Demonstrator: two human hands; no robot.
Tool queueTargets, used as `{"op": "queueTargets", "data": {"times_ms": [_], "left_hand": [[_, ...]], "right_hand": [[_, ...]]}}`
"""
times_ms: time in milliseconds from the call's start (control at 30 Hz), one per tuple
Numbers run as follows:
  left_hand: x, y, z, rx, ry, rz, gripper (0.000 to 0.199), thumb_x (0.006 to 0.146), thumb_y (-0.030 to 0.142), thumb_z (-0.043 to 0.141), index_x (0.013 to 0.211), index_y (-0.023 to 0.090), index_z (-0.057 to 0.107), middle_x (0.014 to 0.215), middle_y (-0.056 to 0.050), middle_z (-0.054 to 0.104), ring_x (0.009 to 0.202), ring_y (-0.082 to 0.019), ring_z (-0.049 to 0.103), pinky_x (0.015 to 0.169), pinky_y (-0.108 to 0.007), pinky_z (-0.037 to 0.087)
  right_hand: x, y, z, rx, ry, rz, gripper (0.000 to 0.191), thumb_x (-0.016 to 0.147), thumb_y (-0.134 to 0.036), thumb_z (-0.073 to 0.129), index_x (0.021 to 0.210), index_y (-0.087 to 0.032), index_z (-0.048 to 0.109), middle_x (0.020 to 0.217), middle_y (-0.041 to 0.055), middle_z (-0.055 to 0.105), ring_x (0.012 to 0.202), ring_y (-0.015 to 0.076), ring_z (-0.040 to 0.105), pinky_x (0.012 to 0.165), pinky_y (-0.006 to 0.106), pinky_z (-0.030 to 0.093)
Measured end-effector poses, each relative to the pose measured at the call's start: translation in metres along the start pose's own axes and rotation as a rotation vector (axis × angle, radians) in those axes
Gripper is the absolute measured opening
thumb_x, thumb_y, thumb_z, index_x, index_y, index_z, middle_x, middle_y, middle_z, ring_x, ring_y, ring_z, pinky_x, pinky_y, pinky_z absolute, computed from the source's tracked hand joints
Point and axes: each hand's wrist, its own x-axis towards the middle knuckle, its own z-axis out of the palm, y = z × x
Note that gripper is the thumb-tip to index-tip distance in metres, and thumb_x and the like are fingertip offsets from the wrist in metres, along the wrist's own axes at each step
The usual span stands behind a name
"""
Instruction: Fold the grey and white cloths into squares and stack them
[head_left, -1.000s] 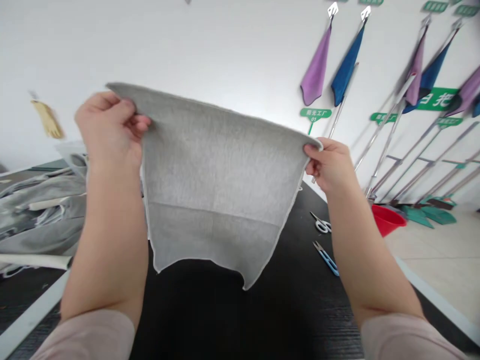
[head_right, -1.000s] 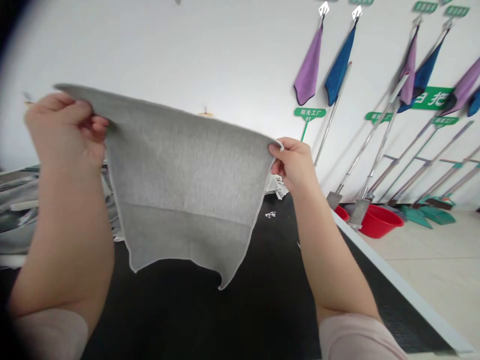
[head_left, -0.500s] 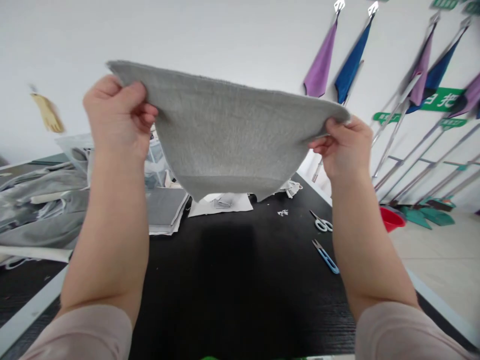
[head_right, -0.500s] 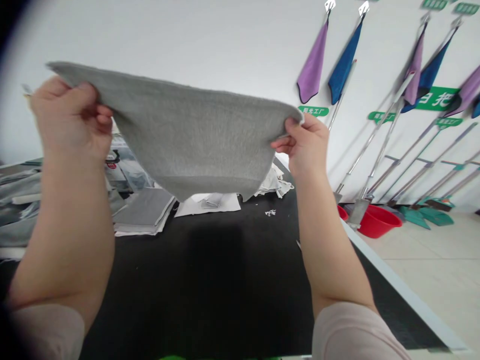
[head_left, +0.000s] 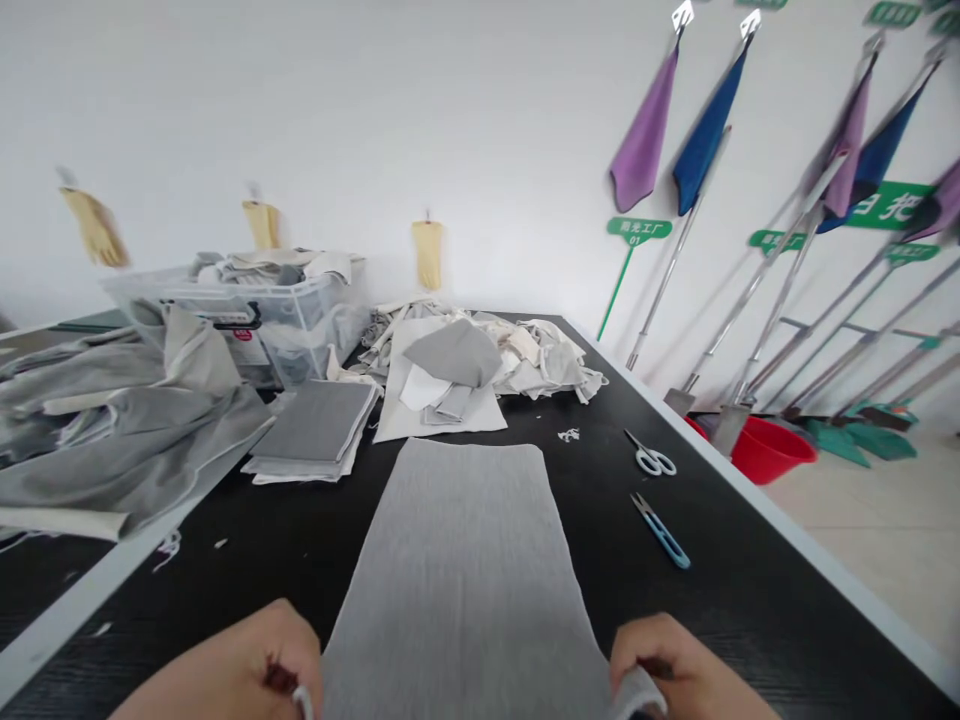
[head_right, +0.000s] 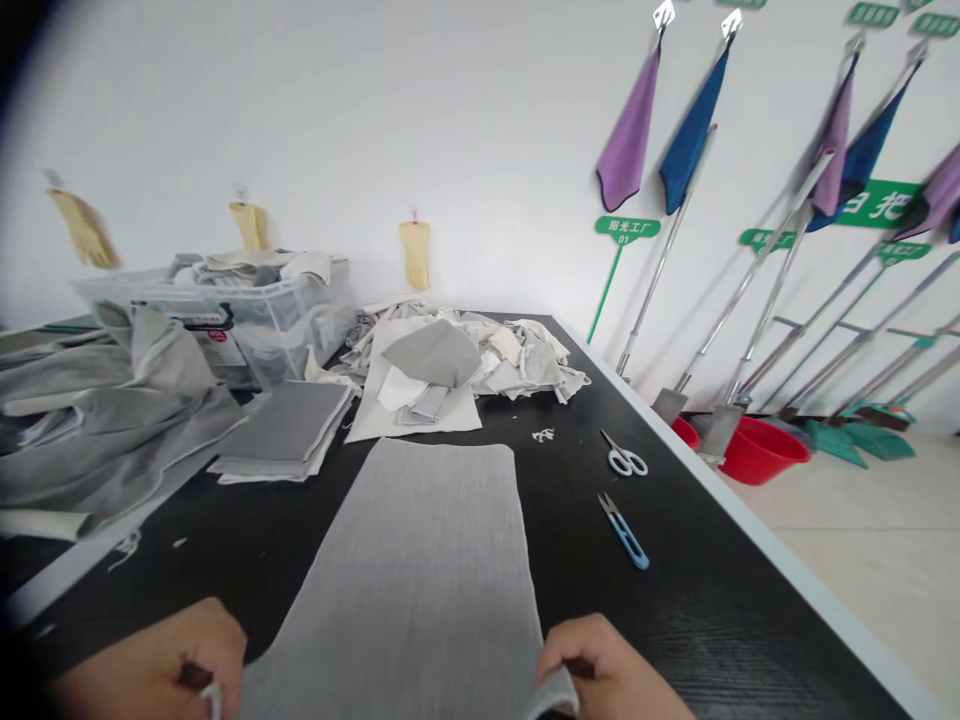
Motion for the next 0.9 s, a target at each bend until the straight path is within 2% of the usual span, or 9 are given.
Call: {"op": "queueTargets", "data": {"times_ms": [67,133,233,333,600,700,800,900], "left_hand": [[0.006,0.006,-0.002,0.064,-0.074,-0.058,0.017,0.062,0.031,0.057,0.064,0.017,0.065,0.05,0.002,0.054,0.046,-0.008,0.047,0.043,-0.017,0.036],[0.013,0.013,-0.008,0.1,-0.082,-0.05,0.019,0.063,0.033,0.056,0.068,0.017,0.065,0.055,0.001,0.055,0.051,-0.009,0.048,0.047,-0.017,0.036],[0.023,0.021,-0.018,0.114,-0.085,0.034,0.022,0.067,0.035,0.053,0.071,0.016,0.065,0.059,-0.001,0.055,0.055,-0.009,0.048,0.052,-0.018,0.036],[0.033,0.022,-0.03,0.1,-0.039,0.093,0.023,0.069,0.034,0.051,0.071,0.015,0.064,0.063,-0.002,0.055,0.058,-0.01,0.048,0.055,-0.019,0.035],[0.058,0.008,-0.075,-0.004,0.219,0.17,0.015,0.067,0.027,0.054,0.072,0.017,0.064,0.066,-0.002,0.056,0.061,-0.011,0.047,0.057,-0.02,0.036],[0.071,0.002,-0.091,-0.105,0.325,0.148,0.015,0.065,0.027,0.056,0.069,0.015,0.063,0.063,-0.002,0.054,0.055,-0.009,0.044,0.05,-0.019,0.034],[0.097,-0.007,-0.105,-0.265,0.48,0.105,0.015,0.06,0.028,0.06,0.065,0.013,0.061,0.056,0.0,0.052,0.049,-0.007,0.042,0.045,-0.017,0.033],[0.134,-0.023,-0.109,-0.419,0.655,-0.017,0.019,0.057,0.03,0.061,0.066,0.014,0.058,0.057,0.0,0.054,0.052,-0.009,0.048,0.048,-0.019,0.038]], "right_hand": [[0.006,0.007,0.004,0.042,-0.05,0.041,0.009,0.063,-0.021,0.055,0.066,-0.014,0.06,0.064,0.0006,0.05,0.049,0.0082,0.044,0.042,0.018,0.037],[0.013,0.005,0.002,0.061,-0.11,-0.002,0.012,0.064,-0.025,0.056,0.067,-0.014,0.06,0.061,-0.0005,0.048,0.05,0.0079,0.043,0.044,0.018,0.036],[0.025,-0.007,-0.008,0.069,-0.143,-0.093,0.019,0.066,-0.031,0.055,0.067,-0.013,0.06,0.058,-0.0012,0.047,0.049,0.0074,0.041,0.046,0.018,0.035],[0.037,-0.018,-0.018,0.027,-0.14,-0.155,0.022,0.067,-0.034,0.054,0.066,-0.012,0.059,0.056,-0.0015,0.045,0.05,0.0077,0.041,0.046,0.019,0.033],[0.076,-0.04,-0.051,0.05,-0.142,-0.27,0.021,0.067,-0.033,0.056,0.062,-0.012,0.055,0.054,-0.0026,0.042,0.051,0.008,0.042,0.048,0.019,0.034],[0.094,-0.044,-0.064,0.051,-0.058,-0.319,0.021,0.067,-0.032,0.056,0.059,-0.013,0.052,0.052,-0.0031,0.042,0.05,0.0076,0.042,0.045,0.019,0.031],[0.12,-0.04,-0.073,0.097,0.053,-0.337,0.021,0.067,-0.033,0.056,0.059,-0.014,0.051,0.051,-0.0036,0.043,0.048,0.007,0.042,0.043,0.018,0.029],[0.154,-0.025,-0.074,0.217,0.181,-0.233,0.023,0.063,-0.037,0.057,0.063,-0.015,0.052,0.053,-0.0034,0.047,0.048,0.0076,0.044,0.044,0.019,0.032]]}}
